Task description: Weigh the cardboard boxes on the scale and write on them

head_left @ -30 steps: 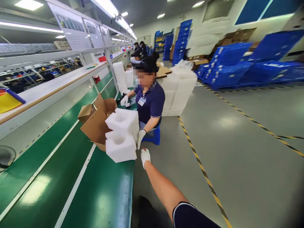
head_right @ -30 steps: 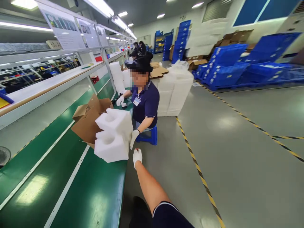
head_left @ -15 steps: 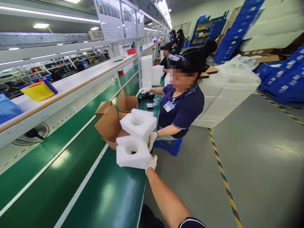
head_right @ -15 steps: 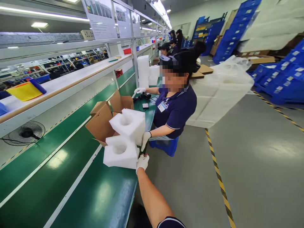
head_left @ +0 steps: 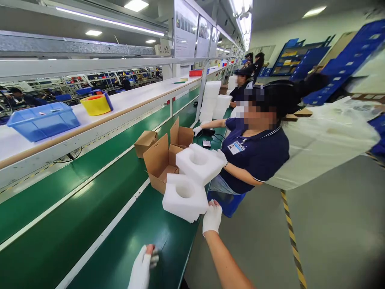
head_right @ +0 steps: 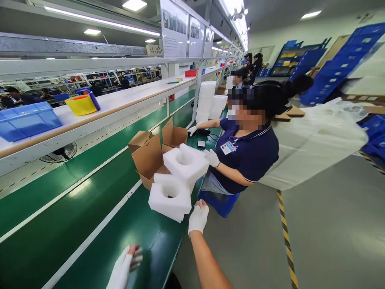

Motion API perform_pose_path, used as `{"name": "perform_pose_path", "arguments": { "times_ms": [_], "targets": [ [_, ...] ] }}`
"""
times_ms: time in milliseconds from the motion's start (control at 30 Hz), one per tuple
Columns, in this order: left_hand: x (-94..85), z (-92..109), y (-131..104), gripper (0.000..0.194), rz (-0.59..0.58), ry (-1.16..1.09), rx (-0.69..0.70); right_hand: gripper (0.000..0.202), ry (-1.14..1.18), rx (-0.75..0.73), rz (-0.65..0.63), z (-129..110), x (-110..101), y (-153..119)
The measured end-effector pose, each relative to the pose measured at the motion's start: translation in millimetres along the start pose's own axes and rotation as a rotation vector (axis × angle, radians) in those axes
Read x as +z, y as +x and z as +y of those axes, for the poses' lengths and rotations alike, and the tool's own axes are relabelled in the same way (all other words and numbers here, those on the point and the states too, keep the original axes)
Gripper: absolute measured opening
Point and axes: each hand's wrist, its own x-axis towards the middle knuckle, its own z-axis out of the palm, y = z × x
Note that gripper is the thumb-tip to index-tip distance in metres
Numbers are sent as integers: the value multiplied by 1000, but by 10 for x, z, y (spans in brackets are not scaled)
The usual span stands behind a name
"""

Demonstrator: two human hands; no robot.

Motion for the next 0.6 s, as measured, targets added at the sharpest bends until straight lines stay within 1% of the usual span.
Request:
{"name": "perform_pose_path", "arguments": {
  "times_ms": [33,67,133,200,233,267,300,333,400,467,533,600],
  "targets": [
    [99,135,7,64,-48,-48,41,54,-2,-118,12,-226,-64,41],
    [205,282,6,73,-89,-88,82,53,-23,-270,19,-482,-124,86],
    [422,576,-18,83,-134,-134,154,52,-99,-669,-10,-1039,-211,170],
    [616,817,-53,83,-119,-117,222,55,-206,-1064,-120,-1569,-228,232],
    [698,909,-67,82,-102,-92,259,56,-275,-1216,-193,-1794,-209,255],
    [767,982,-78,81,-83,-52,293,55,-352,-1334,-275,-1982,-176,273],
    [823,1039,-82,79,-62,-2,320,53,-432,-1408,-352,-2129,-134,288],
    [867,1085,-81,77,-41,52,343,49,-510,-1445,-424,-2235,-89,303],
    [918,1151,-59,68,-18,145,386,38,-626,-1444,-542,-2347,-10,341],
    [933,1201,-16,57,-10,200,441,34,-719,-1367,-598,-2368,41,404],
    [927,1247,35,49,-6,229,486,35,-795,-1270,-627,-2355,75,507],
    [913,1294,82,44,8,242,505,37,-810,-1194,-649,-2354,110,650]
  ]
}}
